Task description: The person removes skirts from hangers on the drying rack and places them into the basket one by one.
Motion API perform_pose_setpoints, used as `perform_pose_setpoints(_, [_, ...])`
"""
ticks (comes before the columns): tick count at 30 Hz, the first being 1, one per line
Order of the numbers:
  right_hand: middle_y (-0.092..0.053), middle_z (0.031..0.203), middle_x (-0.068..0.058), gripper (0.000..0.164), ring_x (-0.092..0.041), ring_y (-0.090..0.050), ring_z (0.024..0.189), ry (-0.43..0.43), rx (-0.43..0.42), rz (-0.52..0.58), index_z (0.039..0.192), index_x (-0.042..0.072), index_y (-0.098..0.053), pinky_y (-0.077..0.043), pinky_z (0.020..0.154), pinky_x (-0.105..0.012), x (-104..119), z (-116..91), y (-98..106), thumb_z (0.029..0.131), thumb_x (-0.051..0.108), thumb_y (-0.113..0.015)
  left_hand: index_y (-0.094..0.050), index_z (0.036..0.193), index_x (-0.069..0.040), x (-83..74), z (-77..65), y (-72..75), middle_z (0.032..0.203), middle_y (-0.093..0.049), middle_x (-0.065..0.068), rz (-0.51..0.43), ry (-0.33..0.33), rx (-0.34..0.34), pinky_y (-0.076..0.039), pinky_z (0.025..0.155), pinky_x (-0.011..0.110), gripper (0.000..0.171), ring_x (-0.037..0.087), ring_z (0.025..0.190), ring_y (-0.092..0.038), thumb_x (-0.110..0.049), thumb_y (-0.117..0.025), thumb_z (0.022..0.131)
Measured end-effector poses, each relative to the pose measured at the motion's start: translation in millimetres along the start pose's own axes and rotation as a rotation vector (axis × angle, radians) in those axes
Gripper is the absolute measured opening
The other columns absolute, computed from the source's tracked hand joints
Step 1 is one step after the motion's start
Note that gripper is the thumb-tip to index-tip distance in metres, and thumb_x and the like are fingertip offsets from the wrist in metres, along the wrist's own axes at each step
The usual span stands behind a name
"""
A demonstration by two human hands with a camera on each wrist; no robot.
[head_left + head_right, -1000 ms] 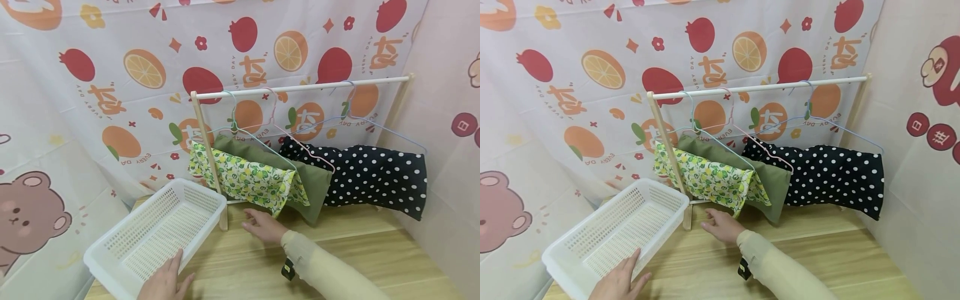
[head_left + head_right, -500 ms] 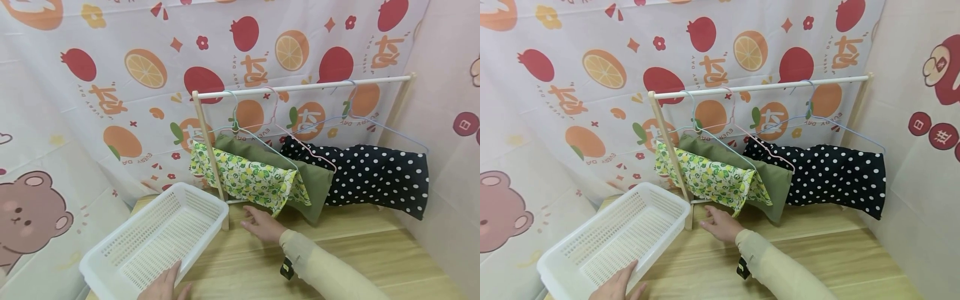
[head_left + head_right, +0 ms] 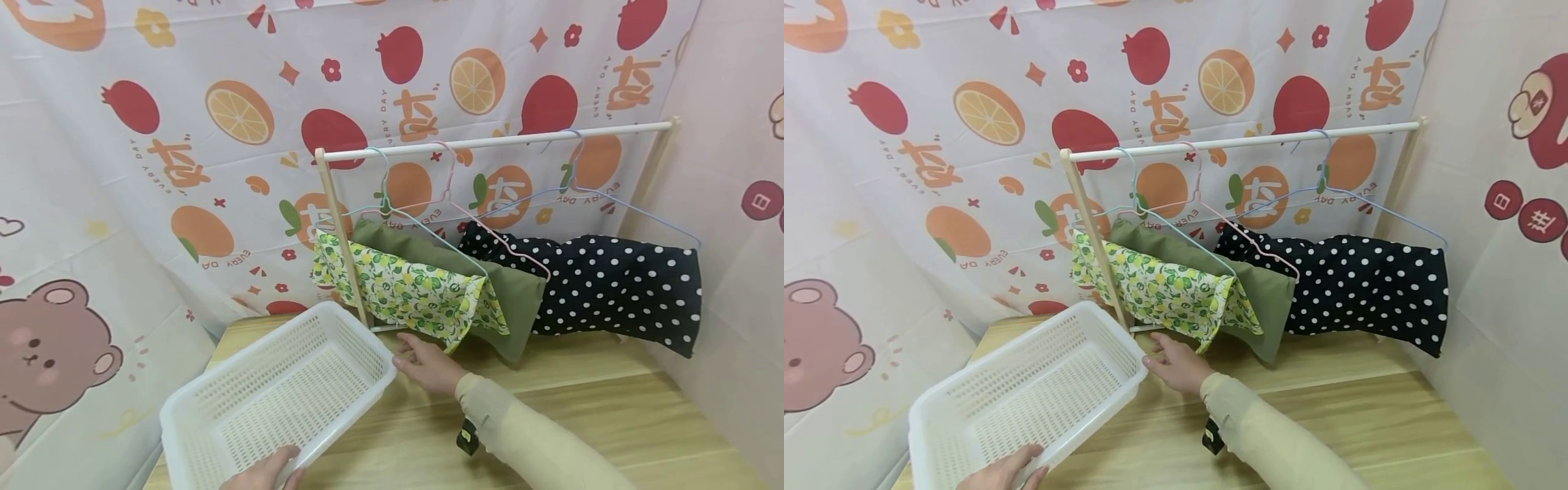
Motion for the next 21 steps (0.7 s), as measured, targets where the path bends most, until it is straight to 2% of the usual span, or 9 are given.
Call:
perform_pose_setpoints(5, [-0.049,0.130,-0.009,0.066,-0.020,-0.053,0.108,-0.023,0.008,-0.006,0.143,0.010,-0.026,-0.043,0.090,-0.037,0,0,1,0.092,0.048,-0.044,-0.065,0.094,-0.018,-3.1,-5.9,4.7,0.059,-0.053,-0.013,-0.007,-0.098,-0.120,-0.033,0.039,0.014,0.029,-0.001,0.044,-0.043,-0.038,-0.072,0.075])
perform_pose_setpoints(8, [-0.050,0.129,-0.008,0.066,-0.018,-0.054,0.107,-0.030,0.008,-0.012,0.143,0.010,-0.026,-0.044,0.089,-0.036,2,1,2,0.092,0.048,-0.044,-0.066,0.091,-0.018,-1.6,-11.0,6.6,0.060,-0.056,-0.014,-0.057,-0.150,-0.165,-0.034,0.041,0.012,0.027,-0.004,0.047,-0.045,-0.038,-0.073,0.075])
perform_pose_setpoints(10, [-0.050,0.129,-0.008,0.067,-0.018,-0.054,0.106,-0.033,0.013,-0.008,0.143,0.011,-0.026,-0.044,0.088,-0.035,3,2,2,0.092,0.049,-0.044,-0.065,0.091,-0.018,0.4,-14.0,6.9,0.063,-0.057,-0.015,-0.084,-0.160,-0.133,-0.036,0.042,0.013,0.029,-0.004,0.050,-0.047,-0.043,-0.069,0.078])
perform_pose_setpoints(13, [-0.052,0.127,-0.006,0.066,-0.016,-0.054,0.106,-0.037,0.020,0.008,0.144,0.012,-0.026,-0.044,0.087,-0.034,5,2,1,0.092,0.049,-0.044,-0.064,0.095,-0.017,3.4,-18.3,8.4,0.071,-0.060,-0.013,-0.098,-0.245,-0.091,-0.040,0.045,0.016,0.036,-0.003,0.056,-0.051,-0.050,-0.064,0.079])
perform_pose_setpoints(16, [-0.054,0.123,-0.002,0.065,-0.012,-0.055,0.102,-0.024,0.024,0.000,0.143,0.012,-0.027,-0.044,0.086,-0.033,8,3,-1,0.092,0.048,-0.045,-0.062,0.100,-0.021,8.3,-21.3,9.4,0.082,-0.061,-0.014,-0.044,-0.292,-0.061,-0.045,0.051,0.022,0.048,-0.003,0.065,-0.053,-0.062,-0.059,0.076])
perform_pose_setpoints(18, [-0.056,0.120,0.001,0.065,-0.010,-0.056,0.099,-0.017,0.024,-0.014,0.143,0.011,-0.027,-0.045,0.084,-0.032,9,2,-1,0.092,0.047,-0.045,-0.062,0.101,-0.023,8.8,-24.1,13.0,0.086,-0.060,-0.016,0.001,-0.336,-0.090,-0.046,0.055,0.025,0.056,-0.002,0.068,-0.054,-0.069,-0.059,0.070])
perform_pose_setpoints(19, [-0.056,0.118,0.002,0.065,-0.009,-0.056,0.097,-0.014,0.024,-0.018,0.143,0.011,-0.028,-0.045,0.083,-0.031,10,3,-1,0.092,0.047,-0.046,-0.062,0.101,-0.024,8.7,-25.9,14.3,0.086,-0.059,-0.017,0.019,-0.333,-0.111,-0.047,0.056,0.025,0.058,-0.002,0.069,-0.053,-0.071,-0.059,0.067])
perform_pose_setpoints(21, [-0.057,0.115,0.002,0.064,-0.008,-0.056,0.093,-0.013,0.024,-0.008,0.142,0.009,-0.029,-0.046,0.080,-0.030,11,3,-2,0.092,0.045,-0.048,-0.062,0.103,-0.027,15.7,-27.4,7.5,0.088,-0.058,-0.019,0.052,-0.331,-0.079,-0.047,0.058,0.027,0.064,-0.002,0.072,-0.053,-0.076,-0.055,0.064])
Point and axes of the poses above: each hand's wrist, its own z-axis towards the middle knuckle, its own y-axis out of the back of the hand, x = y × z, the point moved 5 cm from there along z, towards the middle knuckle
